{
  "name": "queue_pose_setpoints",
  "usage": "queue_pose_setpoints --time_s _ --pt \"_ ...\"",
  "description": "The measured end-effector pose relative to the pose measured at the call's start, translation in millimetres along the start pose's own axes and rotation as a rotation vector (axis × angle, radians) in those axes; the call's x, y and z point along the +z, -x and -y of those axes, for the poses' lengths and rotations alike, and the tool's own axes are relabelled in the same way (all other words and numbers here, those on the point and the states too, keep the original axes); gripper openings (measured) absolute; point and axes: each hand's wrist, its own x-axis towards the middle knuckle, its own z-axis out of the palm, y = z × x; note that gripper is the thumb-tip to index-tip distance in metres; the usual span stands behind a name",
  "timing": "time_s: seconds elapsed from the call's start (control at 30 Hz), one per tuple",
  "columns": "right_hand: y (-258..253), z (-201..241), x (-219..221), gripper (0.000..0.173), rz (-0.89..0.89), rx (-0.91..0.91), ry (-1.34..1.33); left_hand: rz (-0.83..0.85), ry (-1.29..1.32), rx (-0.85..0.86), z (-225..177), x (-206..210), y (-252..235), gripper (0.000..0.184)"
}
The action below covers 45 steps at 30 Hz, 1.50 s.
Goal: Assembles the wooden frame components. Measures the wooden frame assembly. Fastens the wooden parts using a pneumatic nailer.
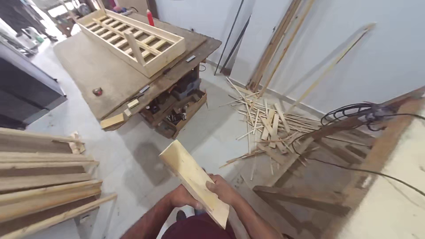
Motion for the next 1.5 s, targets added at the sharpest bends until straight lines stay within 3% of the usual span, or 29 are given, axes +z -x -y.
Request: queue_pose_setpoints --time_s 0.07,0.13,0.2,0.27,0.4,0.5,0.6,0.67,0.8,0.87,1.03,1.17,1.3,1.43,1.5 --pt "-51.5 6.9 -45.5 0.055 -0.183 0.009 0.114 -0.036 -0.007 -0.038 -12.4 -46.5 -62.2 0.073" --pt "-105.9 2.6 -102.5 0.051 -0.356 0.026 0.306 -0.2 -0.033 -0.113 -28.2 -94.8 -125.8 0.076" --pt "-160.0 5.7 -175.8 0.049 -0.427 0.119 0.488 -0.468 -0.09 -0.175 -57.9 -144.3 -197.8 0.054" --pt "-196.2 14.0 -249.0 0.057 -0.371 0.282 0.628 -0.661 -0.18 -0.158 -87.9 -200.6 -266.8 0.05" --pt "-245.1 48.9 -367.9 0.062 -0.267 0.487 0.768 -0.902 -0.557 0.06 -177.4 -317.1 -395.6 0.063" --pt "-286.5 60.2 -440.2 0.065 -0.207 0.625 0.837 -1.067 -0.842 0.015 -263.1 -396.9 -487.4 0.06" --pt "-341.5 52.7 -504.2 0.065 -0.167 0.752 0.853 -1.164 -1.105 -0.027 -340.7 -472.5 -582.0 0.061" --pt "-383.0 36.9 -544.4 0.065 -0.142 0.831 0.861 -1.234 -1.139 -0.025 -372.3 -544.4 -643.6 0.07" --pt "-467.7 15.0 -636.4 0.064 -0.135 0.909 0.782 -1.202 -1.158 -0.01 -396.8 -687.8 -761.9 0.074" --pt "-492.7 24.2 -678.7 0.06 -0.117 0.949 0.767 -1.146 -1.12 -0.07 -384.8 -732.2 -800.8 0.081" --pt "-561.2 80.4 -783.4 0.056 -0.125 0.959 0.769 -1.165 -1.066 -0.351 -371.6 -764.9 -867.2 0.076" --pt "-627.2 109.4 -854.6 0.054 -0.125 0.968 0.778 -1.147 -1.073 -0.361 -370.6 -764.9 -887.5 0.071" --pt "-703.0 113.8 -912.9 0.053 0.017 0.94 0.794 -1.186 -0.982 -0.41 -370.6 -761.2 -900.4 0.073" --pt "-786.3 115.7 -968.9 0.052 0.24 0.902 0.879 -1.222 -0.941 -0.607 -369.2 -756.8 -913.8 0.053" --pt "-828.0 120.2 -1005.9 0.05 0.342 0.867 0.947 -1.226 -0.941 -0.658 -367.1 -753.6 -918.6 0.051"
